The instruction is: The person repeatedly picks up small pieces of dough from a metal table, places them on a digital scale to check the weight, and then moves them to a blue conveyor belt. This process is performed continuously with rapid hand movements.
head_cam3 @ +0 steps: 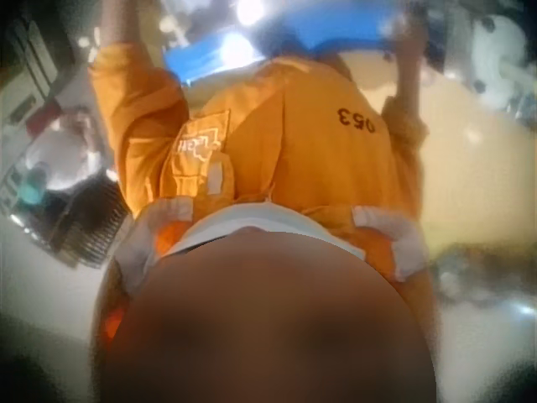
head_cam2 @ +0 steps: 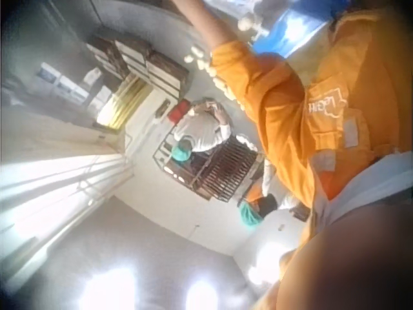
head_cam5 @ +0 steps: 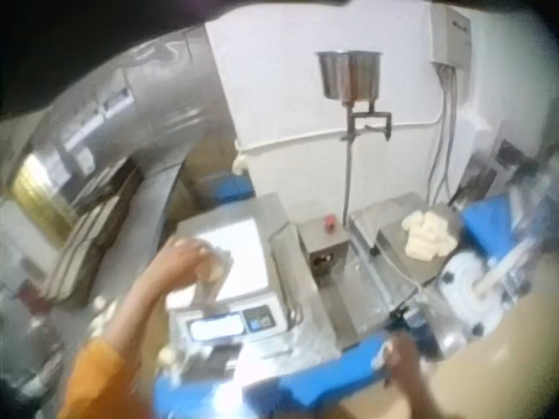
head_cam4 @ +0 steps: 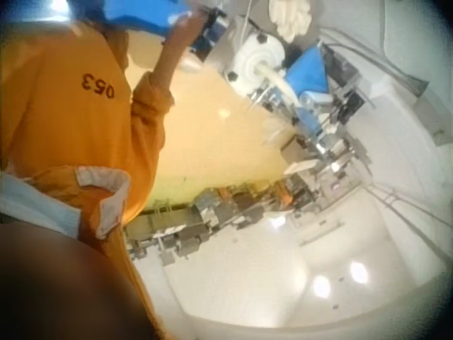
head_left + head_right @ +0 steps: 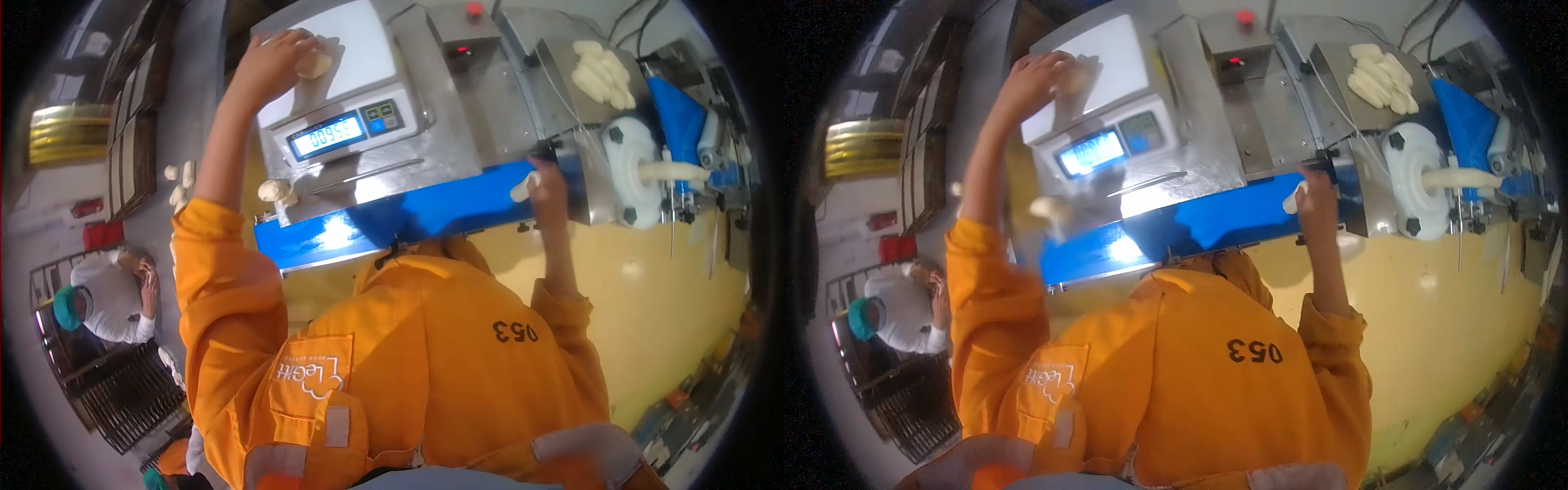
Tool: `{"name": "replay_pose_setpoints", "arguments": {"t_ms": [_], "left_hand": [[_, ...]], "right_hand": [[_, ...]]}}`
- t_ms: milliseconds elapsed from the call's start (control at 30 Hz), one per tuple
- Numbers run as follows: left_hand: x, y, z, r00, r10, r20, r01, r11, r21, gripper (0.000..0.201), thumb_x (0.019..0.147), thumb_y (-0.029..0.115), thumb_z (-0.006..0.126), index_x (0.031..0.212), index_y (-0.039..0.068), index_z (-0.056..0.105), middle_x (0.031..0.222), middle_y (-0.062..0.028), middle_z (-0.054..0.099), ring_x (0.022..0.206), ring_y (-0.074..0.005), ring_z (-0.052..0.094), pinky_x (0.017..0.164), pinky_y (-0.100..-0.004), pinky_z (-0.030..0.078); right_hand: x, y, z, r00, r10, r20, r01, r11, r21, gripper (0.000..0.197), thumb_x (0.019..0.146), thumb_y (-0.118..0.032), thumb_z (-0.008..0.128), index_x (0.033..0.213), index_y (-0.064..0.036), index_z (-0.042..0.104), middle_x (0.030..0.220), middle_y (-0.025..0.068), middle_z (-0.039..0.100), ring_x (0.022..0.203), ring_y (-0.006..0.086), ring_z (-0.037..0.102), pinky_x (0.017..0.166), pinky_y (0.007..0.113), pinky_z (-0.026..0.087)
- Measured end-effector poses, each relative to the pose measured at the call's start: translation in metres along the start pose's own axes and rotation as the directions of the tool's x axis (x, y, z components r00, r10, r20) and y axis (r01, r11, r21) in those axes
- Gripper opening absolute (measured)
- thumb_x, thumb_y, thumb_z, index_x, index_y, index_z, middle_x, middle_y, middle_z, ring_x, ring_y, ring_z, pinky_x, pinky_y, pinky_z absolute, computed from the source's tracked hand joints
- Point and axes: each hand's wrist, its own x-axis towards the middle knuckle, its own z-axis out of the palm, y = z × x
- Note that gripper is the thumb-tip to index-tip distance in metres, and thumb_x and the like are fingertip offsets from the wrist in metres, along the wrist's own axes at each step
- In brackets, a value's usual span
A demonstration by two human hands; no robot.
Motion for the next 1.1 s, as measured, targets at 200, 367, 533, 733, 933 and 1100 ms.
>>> {"name": "replay_pose_setpoints", "arguments": {"t_ms": [200, 367, 533, 733, 933, 1100], "left_hand": [[-0.021, -0.007, -0.006, 0.961, -0.274, 0.026, 0.269, 0.912, -0.309, 0.034, 0.071, 0.026, 0.069, 0.102, 0.012, 0.064, 0.1, -0.0068, 0.064, 0.093, -0.0304, 0.061, 0.08, -0.0407, 0.049], [-0.141, -0.033, -0.007, 0.695, -0.712, 0.098, 0.504, 0.386, -0.773, 0.043, 0.082, 0.016, 0.063, 0.121, -0.001, 0.055, 0.108, -0.0114, 0.063, 0.099, -0.0188, 0.061, 0.087, -0.0315, 0.047], [-0.343, -0.065, -0.036, 0.55, -0.783, 0.292, 0.72, 0.267, -0.641, 0.041, 0.085, 0.01, 0.06, 0.123, -0.001, 0.052, 0.107, -0.0072, 0.061, 0.096, -0.0157, 0.058, 0.083, -0.0291, 0.046], [-0.65, -0.202, -0.097, 0.162, -0.944, 0.287, 0.978, 0.192, 0.081, 0.055, 0.082, 0.024, 0.068, 0.128, 0.0, 0.05, 0.11, -0.0128, 0.064, 0.097, -0.025, 0.061, 0.084, -0.0349, 0.048], [-0.545, -0.194, -0.023, 0.545, -0.838, -0.035, 0.747, 0.466, 0.474, 0.079, 0.072, 0.029, 0.076, 0.138, 0.009, 0.039, 0.143, -0.0173, 0.04, 0.131, -0.0337, 0.038, 0.105, -0.0442, 0.036], [-0.269, -0.062, -0.011, 0.669, -0.729, -0.145, 0.726, 0.683, -0.081, 0.082, 0.071, 0.016, 0.076, 0.142, 0.027, 0.036, 0.141, -0.0113, 0.042, 0.128, -0.032, 0.043, 0.101, -0.0448, 0.041]], "right_hand": [[0.117, -0.213, -0.098, 0.912, -0.325, -0.249, 0.396, 0.853, 0.339, 0.038, 0.08, -0.005, 0.064, 0.117, -0.0134, 0.063, 0.106, 0.0143, 0.061, 0.099, 0.0331, 0.06, 0.088, 0.038, 0.048], [0.164, -0.272, -0.041, 0.763, -0.53, -0.37, 0.646, 0.628, 0.434, 0.032, 0.082, -0.01, 0.066, 0.114, -0.0125, 0.064, 0.11, 0.012, 0.06, 0.1, 0.0304, 0.06, 0.089, 0.037, 0.048], [0.112, -0.226, -0.019, 0.891, -0.415, -0.182, 0.439, 0.692, 0.573, 0.026, 0.081, -0.006, 0.065, 0.107, -0.0069, 0.065, 0.108, 0.0123, 0.062, 0.102, 0.0292, 0.06, 0.089, 0.036, 0.047], [0.03, -0.073, 0.013, 0.995, -0.089, -0.045, 0.1, 0.912, 0.398, 0.02, 0.084, -0.002, 0.059, 0.102, -0.0043, 0.064, 0.098, 0.0132, 0.063, 0.095, 0.0305, 0.06, 0.086, 0.037, 0.046], [-0.007, -0.008, 0.013, 0.994, 0.046, -0.1, -0.045, 0.999, 0.015, 0.021, 0.081, -0.003, 0.06, 0.102, -0.0057, 0.062, 0.101, 0.0131, 0.061, 0.095, 0.0312, 0.06, 0.084, 0.04, 0.048], [-0.027, 0.024, 0.039, 0.996, 0.08, -0.043, -0.081, 0.997, -0.012, 0.023, 0.079, -0.004, 0.062, 0.102, -0.0058, 0.062, 0.105, 0.0132, 0.06, 0.099, 0.0319, 0.059, 0.085, 0.042, 0.048]]}}
